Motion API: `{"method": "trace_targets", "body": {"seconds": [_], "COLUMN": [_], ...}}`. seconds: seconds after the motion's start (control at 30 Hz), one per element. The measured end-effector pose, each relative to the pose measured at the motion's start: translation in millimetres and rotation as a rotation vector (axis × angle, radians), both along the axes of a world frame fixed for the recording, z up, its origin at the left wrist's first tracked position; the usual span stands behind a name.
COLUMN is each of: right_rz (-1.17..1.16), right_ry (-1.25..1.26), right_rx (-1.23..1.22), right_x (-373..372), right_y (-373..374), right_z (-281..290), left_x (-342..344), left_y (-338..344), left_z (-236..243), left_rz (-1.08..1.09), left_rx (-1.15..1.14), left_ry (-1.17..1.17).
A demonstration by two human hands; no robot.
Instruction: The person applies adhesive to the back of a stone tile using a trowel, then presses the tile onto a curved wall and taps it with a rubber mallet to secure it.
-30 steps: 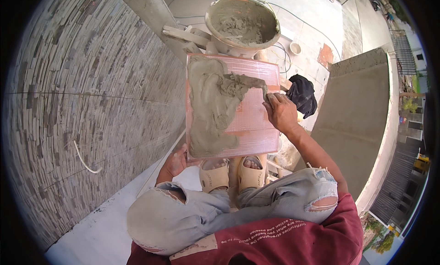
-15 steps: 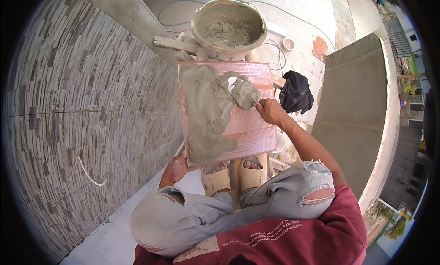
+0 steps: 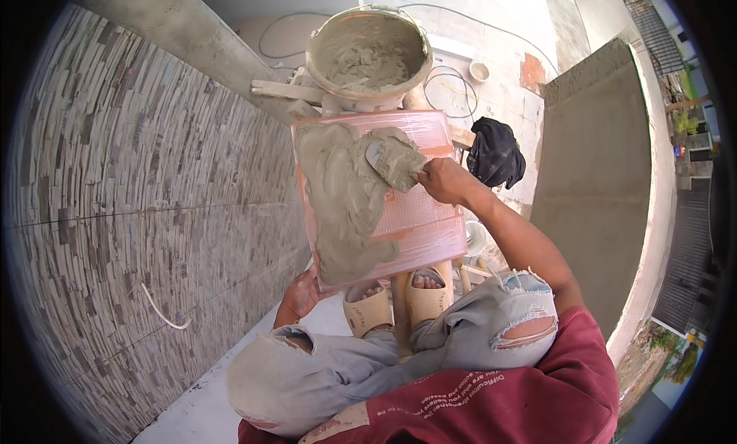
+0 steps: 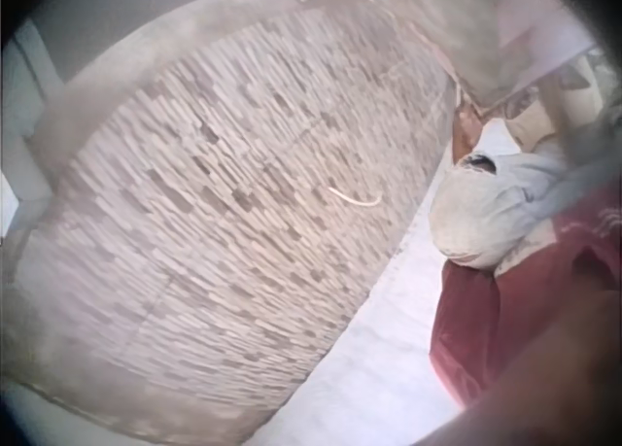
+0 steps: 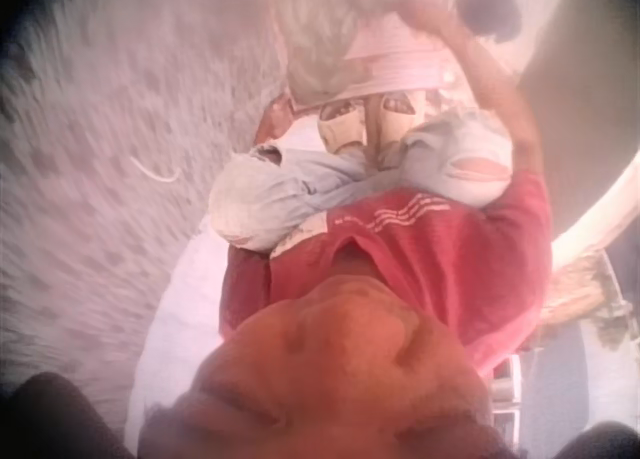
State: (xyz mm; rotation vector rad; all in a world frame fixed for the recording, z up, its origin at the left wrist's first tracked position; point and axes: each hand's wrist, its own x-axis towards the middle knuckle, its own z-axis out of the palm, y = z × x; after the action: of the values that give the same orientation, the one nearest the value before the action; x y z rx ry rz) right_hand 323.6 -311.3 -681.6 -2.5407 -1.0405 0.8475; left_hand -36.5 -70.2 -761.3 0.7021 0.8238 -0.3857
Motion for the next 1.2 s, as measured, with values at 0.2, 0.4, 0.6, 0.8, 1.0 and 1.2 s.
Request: {"method": "trace_targets", "body": {"seconds": [0.2,0.4,0.6,0.8,1.0,1.2], "right_rz": [-0.192,-0.516,-0.201,-0.386,-0.046,-0.213], "right_ry": [-0.118,0.585,-0.049,0.429,-0.303,-0.225], "right_rx": [-0.099,-0.014,0.011,-0.117,-0.115,0.008], "right_x": [-2.2,0.7,-17.8,25.3,24.1,57.4], "right_y": [-51.4,-30.9,-30.2,-17.4,-95.9,-109.2], "right_z": [-7.0,19.3,-16.5,9.2,0.2,-76.4], "left_x": [3.3,-0.9,-0.4,-6.2,-1.9,2.6], "left_y": [-3.7,4.8,5.1,9.3,2.0,3.1], "left_z": [-4.4,0.5,-4.5,-13.7,-3.7,-7.1], "left_rz": [-0.009,-0.019,-0.058,-0.014,0.009,-0.028], "left_rx": [-0.002,0.018,-0.01,0.022,0.032,0.018], "left_ry": [-0.018,-0.013,-0.069,-0.02,-0.031,-0.007]}}
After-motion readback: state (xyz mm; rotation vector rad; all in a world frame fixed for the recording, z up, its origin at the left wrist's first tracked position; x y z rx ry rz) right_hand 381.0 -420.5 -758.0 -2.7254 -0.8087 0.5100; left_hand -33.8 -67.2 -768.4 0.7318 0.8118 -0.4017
